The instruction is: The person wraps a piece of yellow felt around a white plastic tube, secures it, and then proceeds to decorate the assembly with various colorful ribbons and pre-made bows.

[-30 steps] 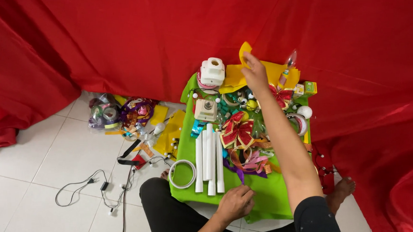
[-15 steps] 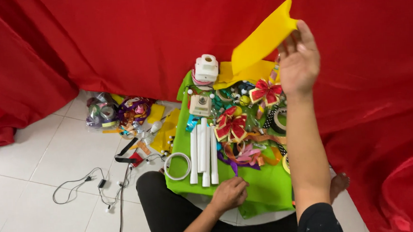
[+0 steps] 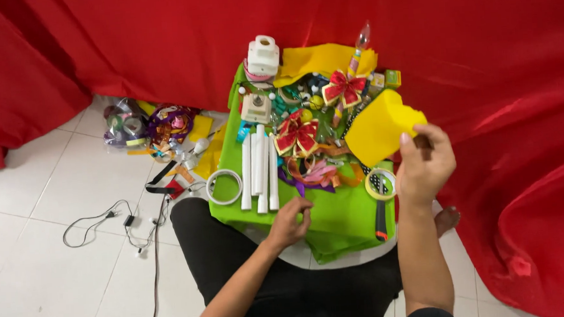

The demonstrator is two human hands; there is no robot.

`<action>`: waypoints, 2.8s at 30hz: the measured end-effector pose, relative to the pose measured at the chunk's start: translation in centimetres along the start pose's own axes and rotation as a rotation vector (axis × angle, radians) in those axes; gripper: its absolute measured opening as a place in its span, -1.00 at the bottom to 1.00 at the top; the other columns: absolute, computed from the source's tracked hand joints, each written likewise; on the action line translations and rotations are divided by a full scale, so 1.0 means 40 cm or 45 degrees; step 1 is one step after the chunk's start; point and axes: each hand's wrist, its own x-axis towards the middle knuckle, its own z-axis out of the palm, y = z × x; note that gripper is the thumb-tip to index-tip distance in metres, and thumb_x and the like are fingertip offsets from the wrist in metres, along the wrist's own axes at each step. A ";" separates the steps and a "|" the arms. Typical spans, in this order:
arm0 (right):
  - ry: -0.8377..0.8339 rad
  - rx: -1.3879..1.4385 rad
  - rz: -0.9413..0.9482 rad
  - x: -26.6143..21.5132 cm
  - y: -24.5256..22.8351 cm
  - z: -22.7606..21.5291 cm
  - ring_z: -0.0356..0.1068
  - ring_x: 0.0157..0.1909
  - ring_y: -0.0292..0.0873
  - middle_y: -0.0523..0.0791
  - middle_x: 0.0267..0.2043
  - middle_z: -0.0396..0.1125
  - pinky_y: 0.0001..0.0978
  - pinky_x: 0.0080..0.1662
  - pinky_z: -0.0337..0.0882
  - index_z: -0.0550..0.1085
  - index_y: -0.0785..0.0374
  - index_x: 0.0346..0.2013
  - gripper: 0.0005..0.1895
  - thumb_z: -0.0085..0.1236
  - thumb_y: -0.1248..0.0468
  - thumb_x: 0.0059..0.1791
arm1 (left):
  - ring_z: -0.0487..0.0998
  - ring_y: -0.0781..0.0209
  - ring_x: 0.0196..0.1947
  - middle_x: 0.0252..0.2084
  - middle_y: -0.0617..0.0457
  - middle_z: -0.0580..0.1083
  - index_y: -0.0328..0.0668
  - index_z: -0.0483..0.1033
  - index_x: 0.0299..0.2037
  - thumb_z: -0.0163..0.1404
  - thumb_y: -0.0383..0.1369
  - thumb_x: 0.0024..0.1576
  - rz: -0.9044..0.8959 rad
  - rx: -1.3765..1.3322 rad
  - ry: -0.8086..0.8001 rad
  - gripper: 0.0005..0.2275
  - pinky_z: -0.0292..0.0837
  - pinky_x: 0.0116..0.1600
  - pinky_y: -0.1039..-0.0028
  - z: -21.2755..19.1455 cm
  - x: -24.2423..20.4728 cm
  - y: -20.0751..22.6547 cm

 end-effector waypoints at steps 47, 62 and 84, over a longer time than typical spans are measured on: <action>-0.407 1.031 1.583 -0.543 -0.030 -0.076 0.36 0.07 -0.06 0.01 0.09 0.32 -0.27 -0.01 0.38 0.30 0.31 0.23 -0.53 0.08 0.23 0.04 | 0.41 0.06 -0.06 0.04 -0.17 0.40 -0.32 0.25 0.23 -0.09 -0.53 0.01 -0.903 -2.022 0.206 -0.50 0.29 0.08 0.32 -0.127 -0.138 0.097; -1.319 0.252 1.244 -0.459 0.032 -0.209 0.47 0.05 -0.12 0.03 0.14 0.49 -0.07 0.07 0.52 0.34 0.23 0.33 -0.31 0.25 0.52 -0.10 | 0.46 0.03 0.22 0.30 -0.16 0.36 -0.17 -0.05 0.49 -0.11 0.23 0.14 -0.850 -1.718 -0.319 -0.15 0.37 0.25 0.13 -0.110 -0.137 0.037; -0.850 0.055 1.192 -0.241 0.145 -0.295 0.50 -0.15 -0.13 -0.01 -0.10 0.42 -0.27 -0.09 0.57 0.44 0.43 0.10 -0.39 0.35 0.65 -0.23 | 0.70 0.01 -0.24 -0.16 -0.16 0.62 -0.26 0.49 -0.12 0.18 -0.42 0.17 -1.330 -0.989 0.702 -0.83 0.67 -0.13 0.30 -0.211 -0.053 0.089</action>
